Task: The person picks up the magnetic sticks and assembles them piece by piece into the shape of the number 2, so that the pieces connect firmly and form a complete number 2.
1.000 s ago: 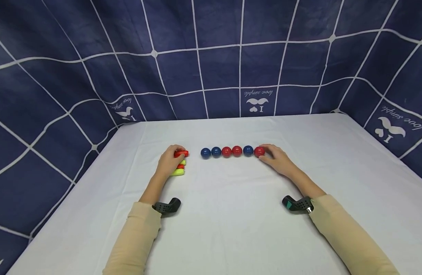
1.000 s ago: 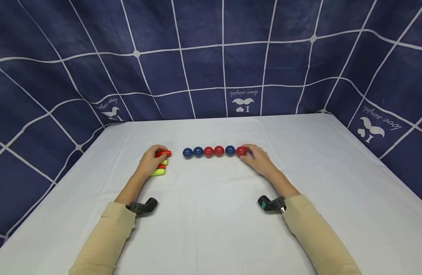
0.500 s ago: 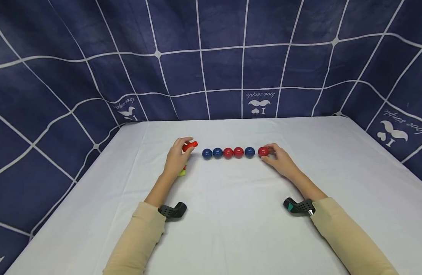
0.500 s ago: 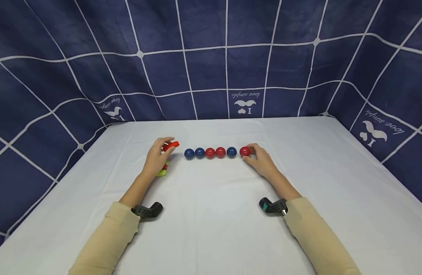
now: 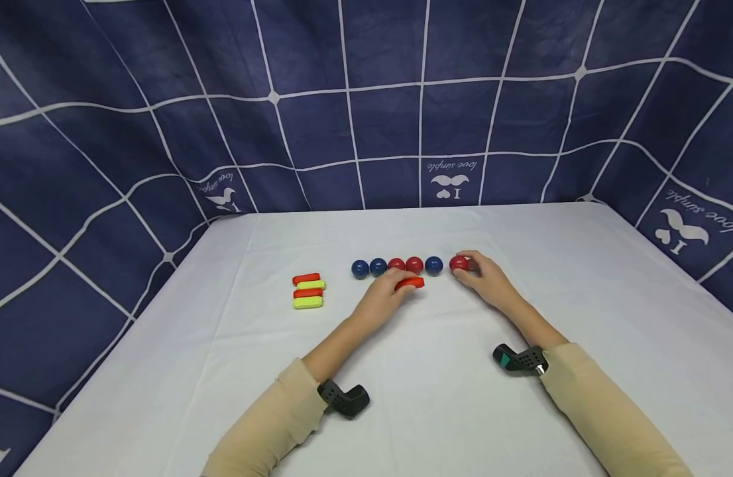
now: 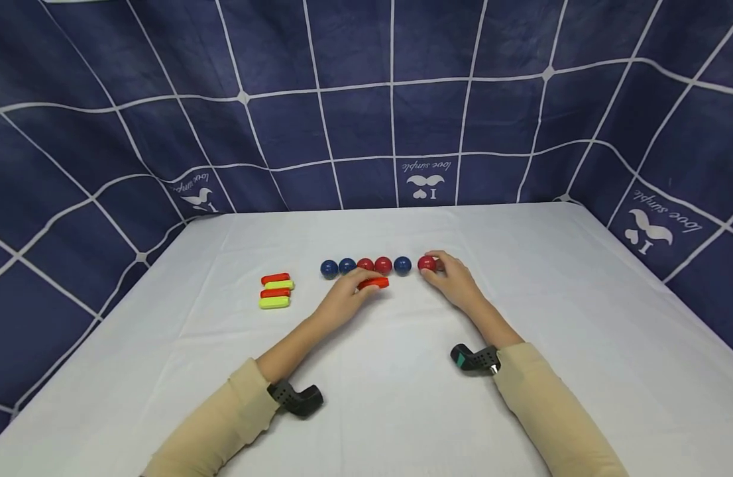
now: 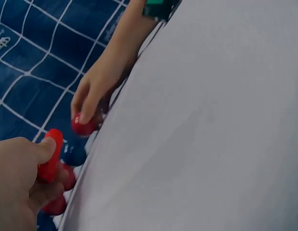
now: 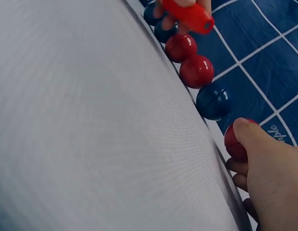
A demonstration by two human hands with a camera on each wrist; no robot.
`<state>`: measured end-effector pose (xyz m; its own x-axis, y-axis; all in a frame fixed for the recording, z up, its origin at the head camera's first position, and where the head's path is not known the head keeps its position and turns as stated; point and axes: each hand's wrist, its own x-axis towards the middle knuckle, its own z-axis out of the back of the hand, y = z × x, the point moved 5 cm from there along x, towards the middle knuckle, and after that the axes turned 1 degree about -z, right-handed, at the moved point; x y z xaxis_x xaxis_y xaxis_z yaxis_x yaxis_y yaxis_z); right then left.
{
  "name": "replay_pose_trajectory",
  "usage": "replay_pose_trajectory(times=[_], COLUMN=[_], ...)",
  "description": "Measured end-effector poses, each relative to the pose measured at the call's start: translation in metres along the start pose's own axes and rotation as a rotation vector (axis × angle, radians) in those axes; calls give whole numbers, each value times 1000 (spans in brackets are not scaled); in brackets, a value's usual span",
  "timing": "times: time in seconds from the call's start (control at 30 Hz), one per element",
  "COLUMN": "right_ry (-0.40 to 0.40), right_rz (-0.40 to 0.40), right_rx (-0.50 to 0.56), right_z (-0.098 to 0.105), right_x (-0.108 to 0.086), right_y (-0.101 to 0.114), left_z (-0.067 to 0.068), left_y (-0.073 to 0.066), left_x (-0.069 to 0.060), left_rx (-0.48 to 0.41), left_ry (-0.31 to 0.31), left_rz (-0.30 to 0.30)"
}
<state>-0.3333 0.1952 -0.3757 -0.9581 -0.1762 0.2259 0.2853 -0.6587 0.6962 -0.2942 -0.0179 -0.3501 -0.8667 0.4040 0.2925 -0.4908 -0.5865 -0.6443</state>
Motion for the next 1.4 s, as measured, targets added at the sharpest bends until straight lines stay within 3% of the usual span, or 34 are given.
replay_pose_trajectory(times=[0.27,0.47,0.7,0.9,1.4], right_ry=[-50,-134,-24,56,74], right_rz=[-81,-54,-106,-90,-9], right_rx=[40,162,212,239,176], right_z=[0,-2,-16,-21,-25], right_x=[-4,-18,-34,-36,-34], right_y=[-1,12,29,37,38], left_z=[-20,-22,-23,-21,-20], left_y=[11,18,20,20,16], left_x=[3,4,3,3,3], left_rx=[-63,-88,-153,-183,-147], left_ry=[46,67,62,41,54], left_rz=[63,81,132,161,114])
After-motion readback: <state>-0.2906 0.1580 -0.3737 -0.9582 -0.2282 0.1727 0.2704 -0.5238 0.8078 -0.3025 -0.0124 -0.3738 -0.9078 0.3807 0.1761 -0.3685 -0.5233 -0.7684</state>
